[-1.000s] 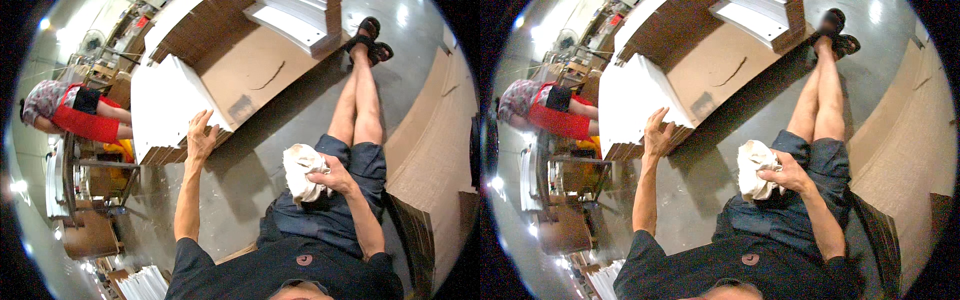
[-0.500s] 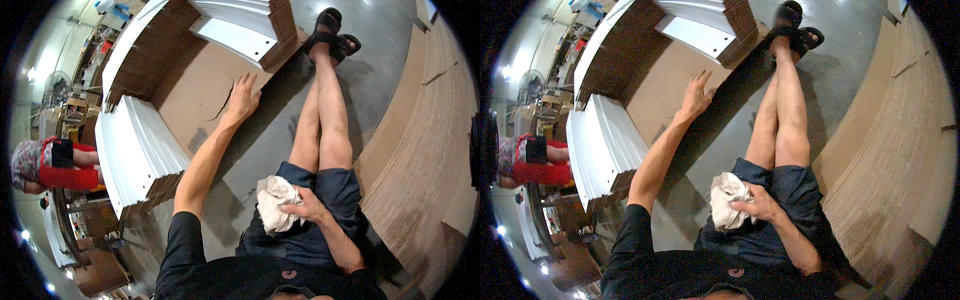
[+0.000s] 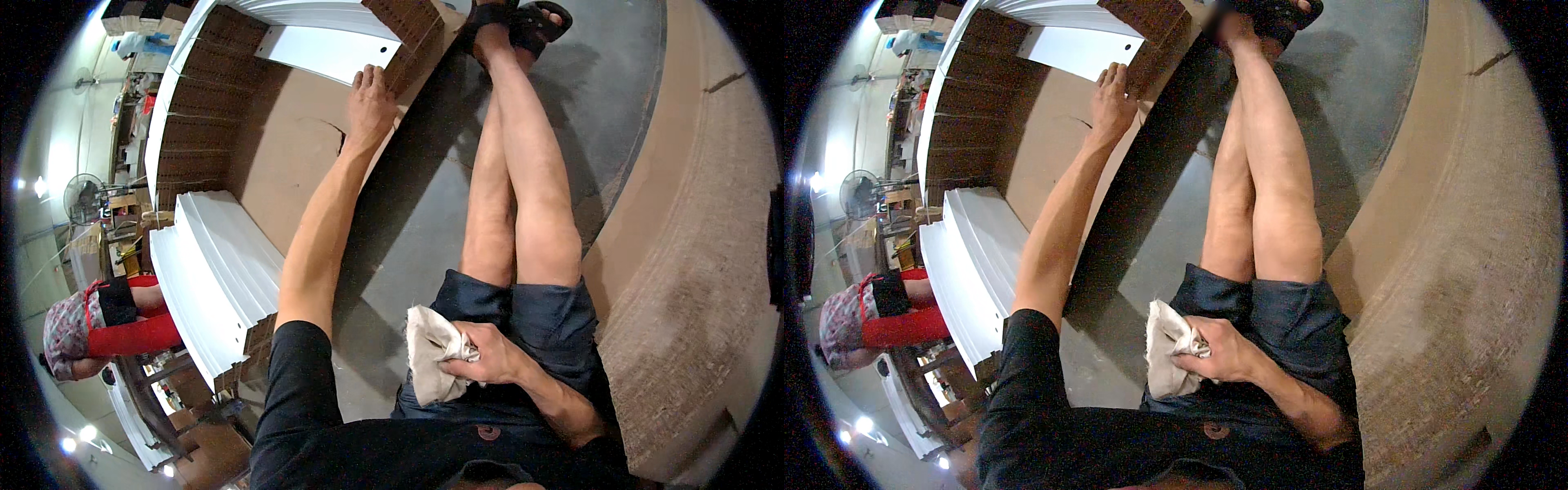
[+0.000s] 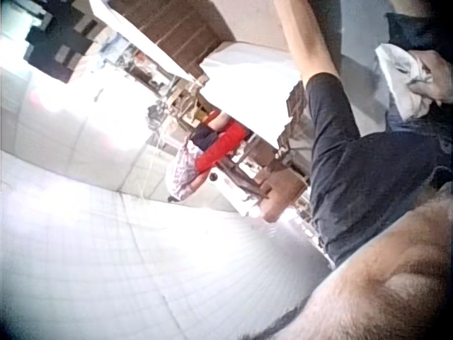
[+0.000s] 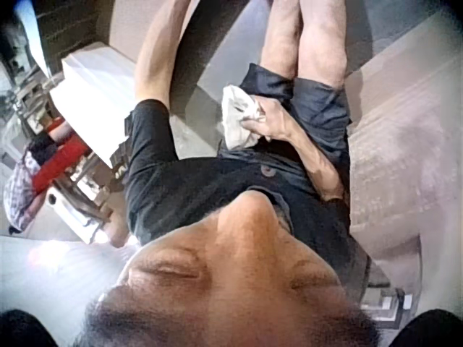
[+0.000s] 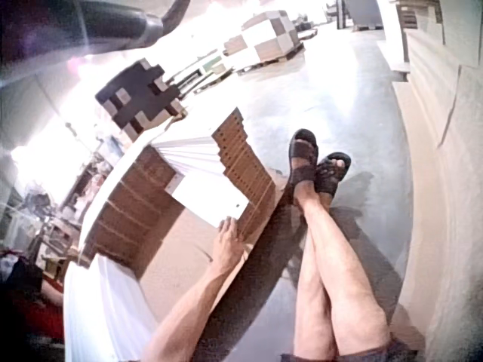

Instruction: The person cleans a wooden board by wiping its surface and edges with a cloth, and also uses a small scraper to remove residue from the holes and surface.

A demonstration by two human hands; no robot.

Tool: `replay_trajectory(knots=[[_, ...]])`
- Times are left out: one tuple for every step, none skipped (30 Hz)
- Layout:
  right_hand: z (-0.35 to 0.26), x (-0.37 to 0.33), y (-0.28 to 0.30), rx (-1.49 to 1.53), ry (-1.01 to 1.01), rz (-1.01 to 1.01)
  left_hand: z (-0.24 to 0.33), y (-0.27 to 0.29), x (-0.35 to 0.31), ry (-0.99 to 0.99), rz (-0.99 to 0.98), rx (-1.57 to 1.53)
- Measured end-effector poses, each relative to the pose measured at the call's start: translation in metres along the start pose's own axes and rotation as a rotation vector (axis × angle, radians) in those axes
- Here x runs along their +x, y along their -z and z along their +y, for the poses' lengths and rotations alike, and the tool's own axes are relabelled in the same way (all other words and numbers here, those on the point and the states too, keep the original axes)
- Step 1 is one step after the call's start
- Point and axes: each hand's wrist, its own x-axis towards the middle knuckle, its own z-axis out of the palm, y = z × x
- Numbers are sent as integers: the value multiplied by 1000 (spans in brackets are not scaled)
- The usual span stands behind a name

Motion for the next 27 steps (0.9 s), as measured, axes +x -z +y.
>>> replay_trajectory(knots=[[2,-1,-2,7,14,9,0,-1,0,0,38,3],[4,-2,-3,15,27,19,0,-3,-1,1,75,5],[4,-2,-3,12,21,24,12,4,2,168,28,-128],[3,-2,-3,9,15,30,11,4,7,175,-5,-128],[3,-2,-3,7,9,36,9,6,12,182,-39,-127],[3,-3,-3,5,3,32,6,7,12,197,-72,-121],[3,-3,-3,3,-3,27,5,7,9,57,-24,-1],[3,-3,-3,1,-9,22,6,6,3,29,5,31],[2,-2,-4,-2,2,31,5,7,-1,-6,34,69],[0,-1,-4,-6,14,38,4,9,-4,-40,63,106],[-1,0,-4,-11,26,44,0,10,-6,43,-102,17],[-1,1,-4,-15,23,35,8,15,-11,28,-86,48],[0,1,-4,-20,19,25,13,17,-15,35,-77,37],[2,1,-4,-26,15,15,18,20,-19,40,-67,26],[4,0,-4,-44,2,0,24,24,-24,51,-69,4],[6,0,-4,-62,-11,-13,20,22,-30,71,-109,-56],[7,-1,-4,-81,-23,-26,19,24,-39,31,23,-64],[6,-2,-4,-61,-16,-3,25,22,-44,-20,150,-85],[4,-3,-5,-41,-9,22,30,21,-44,154,216,-185],[2,-3,-5,-21,0,49,36,19,-44,328,277,-287],[6,-4,-5,-20,-28,32,37,20,-48,516,334,-376],[9,-3,-5,-8,-26,39,34,21,-45,747,332,-606],[13,-3,-6,5,-24,47,27,22,-35,977,323,-837],[16,-4,-6,11,-25,50,18,23,-27,1209,316,-1074],[18,-5,-7,89,-55,66,4,22,-22,1331,237,-1331],[20,-8,-10,167,-86,82,-2,17,-22,1298,200,-1378],[24,-8,-10,249,-115,108,-2,12,-18,1259,149,-1427]])
